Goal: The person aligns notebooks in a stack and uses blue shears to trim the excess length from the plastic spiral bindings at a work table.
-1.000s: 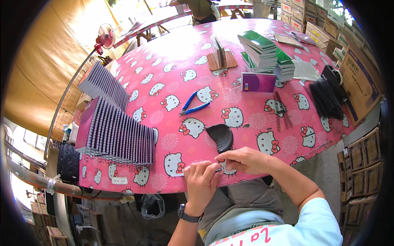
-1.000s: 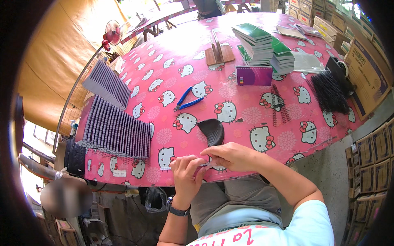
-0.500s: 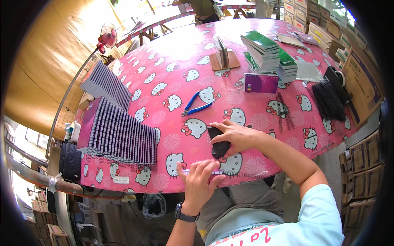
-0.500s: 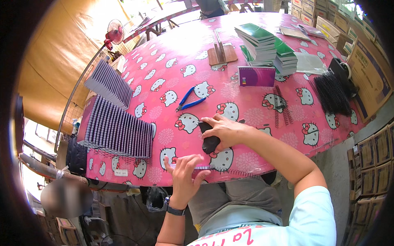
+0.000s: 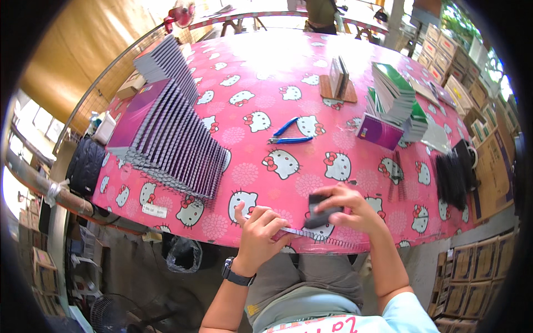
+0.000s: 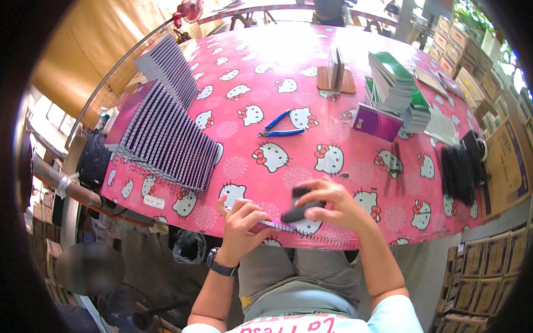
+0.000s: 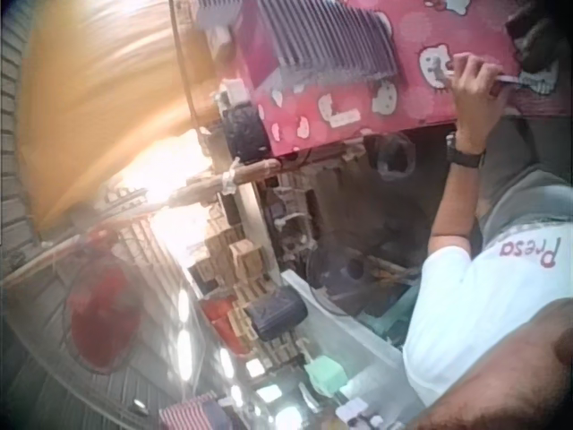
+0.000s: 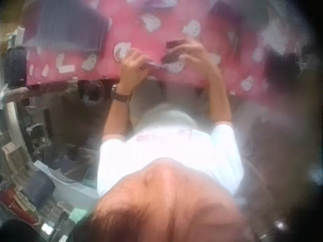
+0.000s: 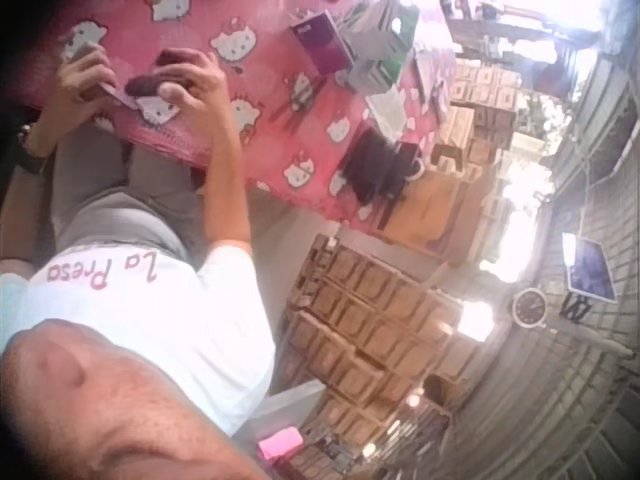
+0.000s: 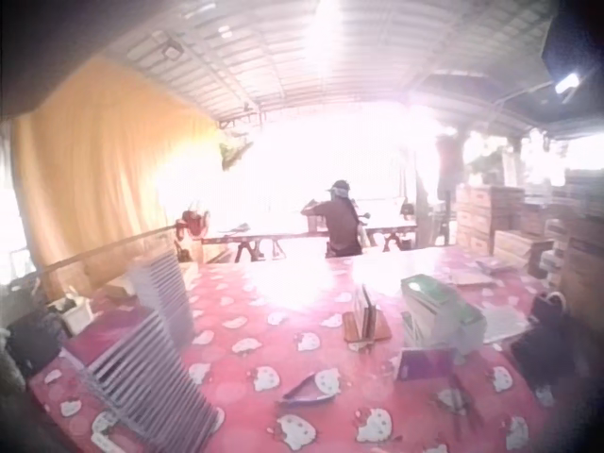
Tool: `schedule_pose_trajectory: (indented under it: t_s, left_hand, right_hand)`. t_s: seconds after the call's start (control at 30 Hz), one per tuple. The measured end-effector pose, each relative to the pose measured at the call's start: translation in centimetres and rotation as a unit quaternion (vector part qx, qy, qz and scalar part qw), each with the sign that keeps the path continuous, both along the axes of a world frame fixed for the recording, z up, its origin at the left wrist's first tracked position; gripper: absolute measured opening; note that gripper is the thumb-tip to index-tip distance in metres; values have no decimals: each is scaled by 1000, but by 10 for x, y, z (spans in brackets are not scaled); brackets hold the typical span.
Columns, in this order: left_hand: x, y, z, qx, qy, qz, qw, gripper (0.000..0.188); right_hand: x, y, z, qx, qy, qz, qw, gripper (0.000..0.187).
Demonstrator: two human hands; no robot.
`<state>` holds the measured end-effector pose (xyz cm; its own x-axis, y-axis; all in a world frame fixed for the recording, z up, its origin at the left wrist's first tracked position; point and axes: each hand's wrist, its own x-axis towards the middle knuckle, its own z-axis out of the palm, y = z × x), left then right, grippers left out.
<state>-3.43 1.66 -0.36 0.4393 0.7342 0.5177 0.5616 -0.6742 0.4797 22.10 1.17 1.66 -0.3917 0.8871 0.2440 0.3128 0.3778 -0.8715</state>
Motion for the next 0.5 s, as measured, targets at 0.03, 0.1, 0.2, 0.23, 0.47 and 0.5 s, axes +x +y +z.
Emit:
schedule_pose_trajectory:
  t_s: [0.03,0.1,0.2,0.23,0.47,0.5]
  left_hand:
    - [-2,1,-2,1,3,-1,1000,30]
    - [-3,4,-7,4,8,-9,1000,38]
    - [0,3,3,-73,-48,4,996,69]
    - [-2,5,1,-56,-111,26,992,79]
    - [-14,6,-49,-243,-334,-1,911,75]
    - [-16,6,-51,-263,-322,-9,909,68]
  right_hand:
    - [-4,1,5,-4,-9,40,999,38]
    - [-13,2,16,-11,-31,113,993,35]
    - [-3,11,0,-25,-78,-58,995,36]
    - [2,13,0,-32,-67,-85,994,38]
    - [-13,14,2,-93,55,107,988,62]
    - [-14,13,1,-92,36,90,991,63]
